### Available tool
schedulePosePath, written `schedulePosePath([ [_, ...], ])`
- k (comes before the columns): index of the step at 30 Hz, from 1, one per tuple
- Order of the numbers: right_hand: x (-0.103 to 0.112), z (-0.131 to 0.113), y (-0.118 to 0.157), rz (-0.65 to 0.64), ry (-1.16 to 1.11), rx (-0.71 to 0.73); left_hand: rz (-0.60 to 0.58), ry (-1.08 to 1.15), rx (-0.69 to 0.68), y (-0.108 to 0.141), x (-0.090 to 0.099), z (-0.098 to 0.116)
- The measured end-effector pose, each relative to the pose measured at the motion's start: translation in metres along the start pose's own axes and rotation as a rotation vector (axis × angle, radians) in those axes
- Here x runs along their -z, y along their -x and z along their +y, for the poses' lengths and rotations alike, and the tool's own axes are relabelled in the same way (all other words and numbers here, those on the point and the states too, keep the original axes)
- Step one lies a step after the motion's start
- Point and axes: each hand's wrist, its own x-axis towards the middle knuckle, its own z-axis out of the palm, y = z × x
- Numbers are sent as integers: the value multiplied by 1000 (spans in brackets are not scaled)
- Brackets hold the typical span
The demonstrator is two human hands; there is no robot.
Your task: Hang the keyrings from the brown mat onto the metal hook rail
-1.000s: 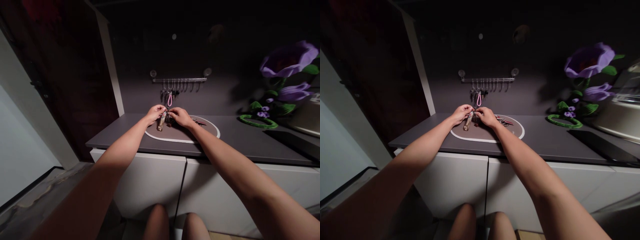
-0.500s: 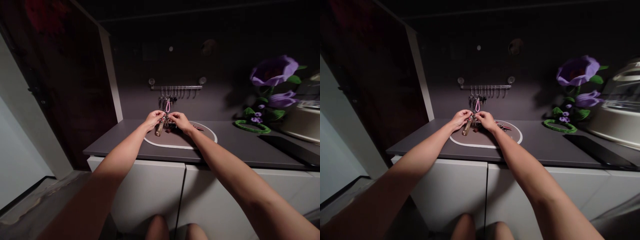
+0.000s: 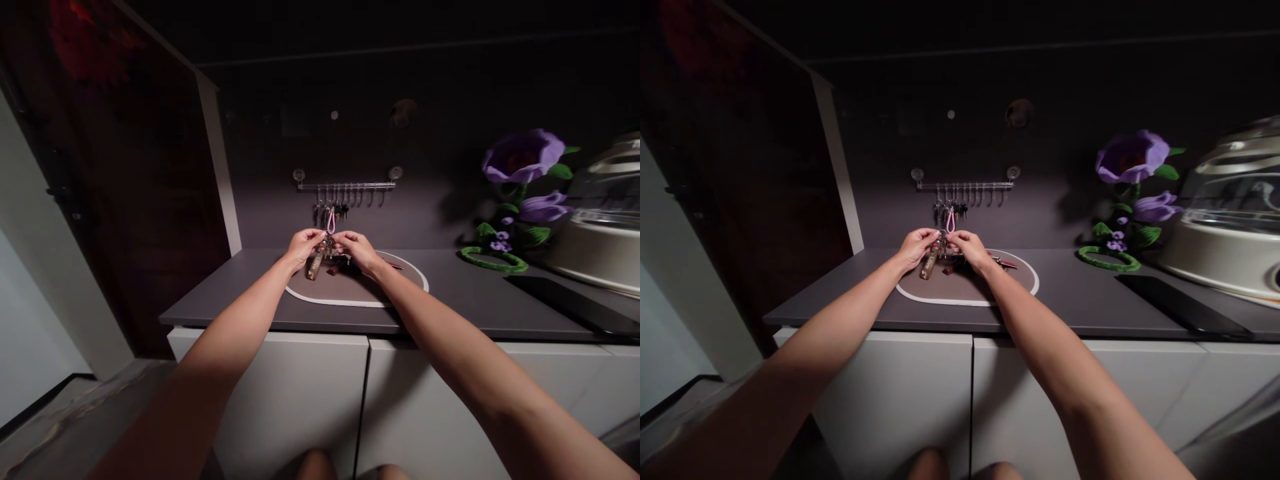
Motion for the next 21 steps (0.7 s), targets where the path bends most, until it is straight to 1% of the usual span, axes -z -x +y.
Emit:
schedulePosePath([
  [3,0,1,0,6,16,22,-11,7,-19,0,-1,0],
  [6,1,2,0,24,15,23,-27,30,-9,0,-3,0],
  [9,1,1,1,43,-38,7,-34,44,14,2,-5,2],
  [14,0,-2,2,66,-143,0,-41,28,16,8,-10,6],
  [17,2,-4,2,74,-155,-10,-23,-3,22,10,-12,8],
  [21,8,-2,-1,97,-214,-10,-31,-47,14,9,-14,7],
])
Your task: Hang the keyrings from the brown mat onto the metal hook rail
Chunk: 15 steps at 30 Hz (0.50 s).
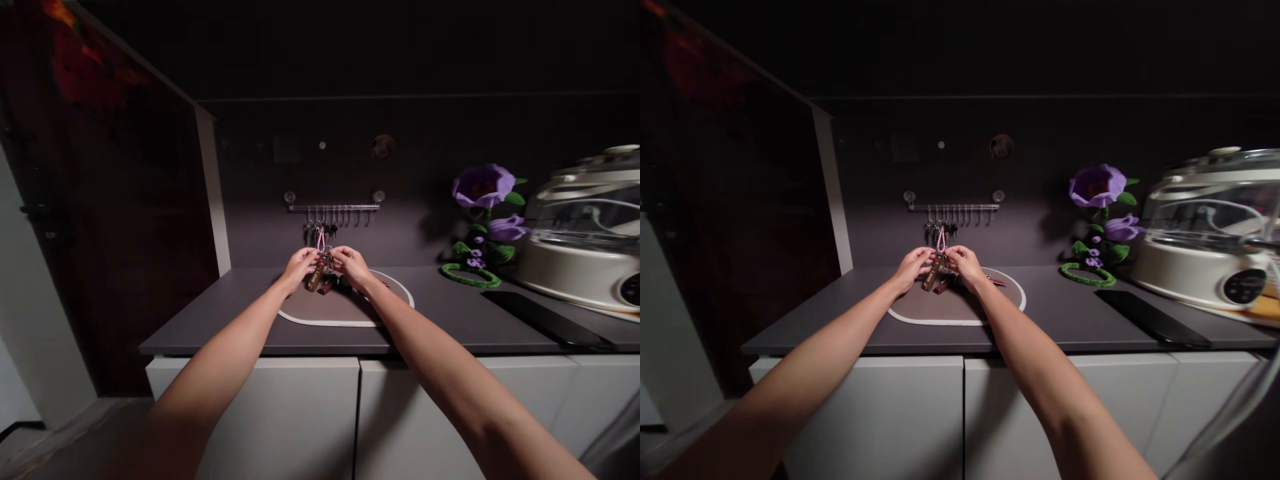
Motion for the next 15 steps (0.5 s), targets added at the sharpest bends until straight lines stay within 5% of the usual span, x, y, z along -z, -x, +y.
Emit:
schedulePosePath([
  [7,12,-6,-12,67,-68,21,63,-369,-110,-3,-4,-12],
  [15,10,-44,-42,187,25,30,68,-762,-298,-5,-3,-19],
])
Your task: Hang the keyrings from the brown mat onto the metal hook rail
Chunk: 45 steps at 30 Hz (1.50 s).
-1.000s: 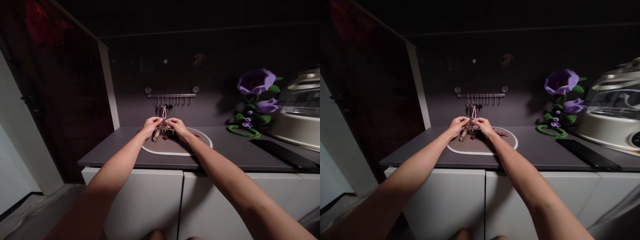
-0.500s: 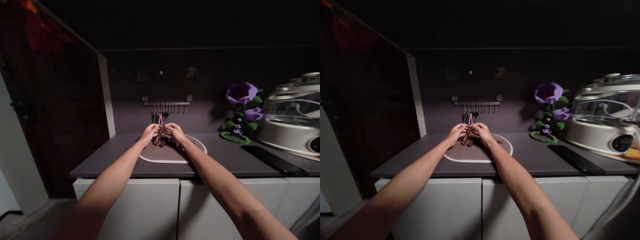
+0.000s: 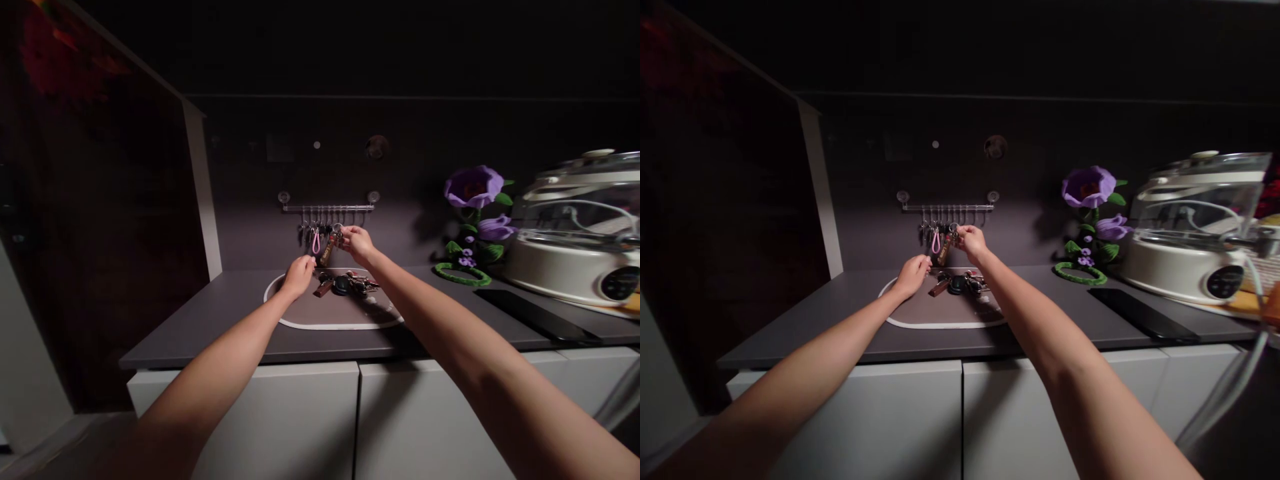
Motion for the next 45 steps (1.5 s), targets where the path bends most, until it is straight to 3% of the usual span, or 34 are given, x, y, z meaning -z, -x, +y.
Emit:
schedulePosePath([
  [8,-9,-17,-25,71,100,9,-11,-91,-48,-2,-7,-9],
  [20,-12,-4,-54,164,89,-23,-31,-55,16,-4,-15,-18],
  [32,-13,9,-63,233,17,-26,-44,-10,58,-4,-15,-19],
  [45,1,29,-68,121,-53,-51,-40,9,93,-4,-14,-16],
])
